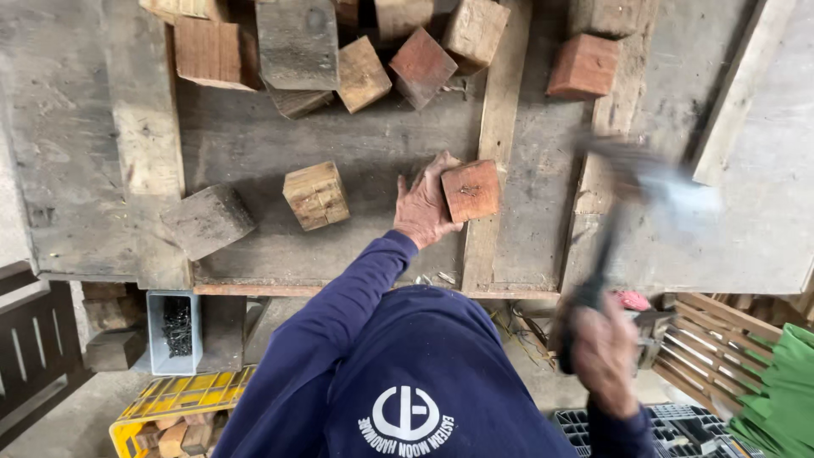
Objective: The person hammers nails into wooden blocks and arranges the blocks into a larger structure on a workbench.
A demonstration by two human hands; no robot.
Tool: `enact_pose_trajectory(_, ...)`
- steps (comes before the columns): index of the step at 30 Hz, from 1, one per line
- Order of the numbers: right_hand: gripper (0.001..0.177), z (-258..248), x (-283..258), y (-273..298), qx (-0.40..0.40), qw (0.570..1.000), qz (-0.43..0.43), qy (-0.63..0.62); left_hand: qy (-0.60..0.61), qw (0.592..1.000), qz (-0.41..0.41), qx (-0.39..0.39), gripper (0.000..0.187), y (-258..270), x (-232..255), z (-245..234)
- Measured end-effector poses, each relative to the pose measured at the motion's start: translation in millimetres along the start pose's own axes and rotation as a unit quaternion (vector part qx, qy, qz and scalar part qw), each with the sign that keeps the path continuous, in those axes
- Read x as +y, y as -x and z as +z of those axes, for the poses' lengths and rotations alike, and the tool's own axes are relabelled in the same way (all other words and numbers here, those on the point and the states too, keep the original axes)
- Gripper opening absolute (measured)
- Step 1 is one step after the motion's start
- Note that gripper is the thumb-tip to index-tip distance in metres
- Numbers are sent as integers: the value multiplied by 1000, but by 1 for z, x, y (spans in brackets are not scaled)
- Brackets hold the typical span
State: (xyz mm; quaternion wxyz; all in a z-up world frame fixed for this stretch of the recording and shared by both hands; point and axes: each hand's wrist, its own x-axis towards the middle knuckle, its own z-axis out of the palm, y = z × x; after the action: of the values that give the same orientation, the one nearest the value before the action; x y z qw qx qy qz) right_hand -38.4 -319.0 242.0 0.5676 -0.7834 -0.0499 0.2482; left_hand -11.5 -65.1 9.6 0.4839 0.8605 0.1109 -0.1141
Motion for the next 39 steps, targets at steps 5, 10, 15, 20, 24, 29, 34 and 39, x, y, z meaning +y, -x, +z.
enact_pose_trajectory(5, 43, 2, -25, 1, 22, 939, -305, -158, -8, 1000, -11, -23, 127, 1, 2, -1)
enact_pose_trajectory(10, 30, 25, 40, -26, -62, 917, 246, 308, 0, 1000, -7, -26, 133, 2, 0, -1)
enact_pose_trajectory(15, 27, -5, -13, 0, -3, 959, 9, 284, 8, 1000, 8, 15, 129, 1, 4, 0)
enact_pose_trajectory(20, 28, -16, -13, 2, -13, 953, -274, -132, 0, 1000, 1, -11, 127, 4, 3, -2)
enact_pose_trajectory(24, 33, 19, 55, -23, -47, 951, 37, 302, -14, 999, -16, -28, 118, -2, 1, 0)
enact_pose_trajectory(29, 33, -2, 20, -13, 32, 962, 249, 108, -13, 1000, 8, 21, 129, 3, 0, 5)
enact_pose_trajectory(34, 41, -25, -14, -4, 5, 969, -197, -151, -17, 1000, -9, -1, 137, 0, -3, 13)
enact_pose_trajectory(39, 48, 13, 62, -14, -32, 938, 130, 319, -12, 1000, -12, -5, 143, 1, 0, 7)
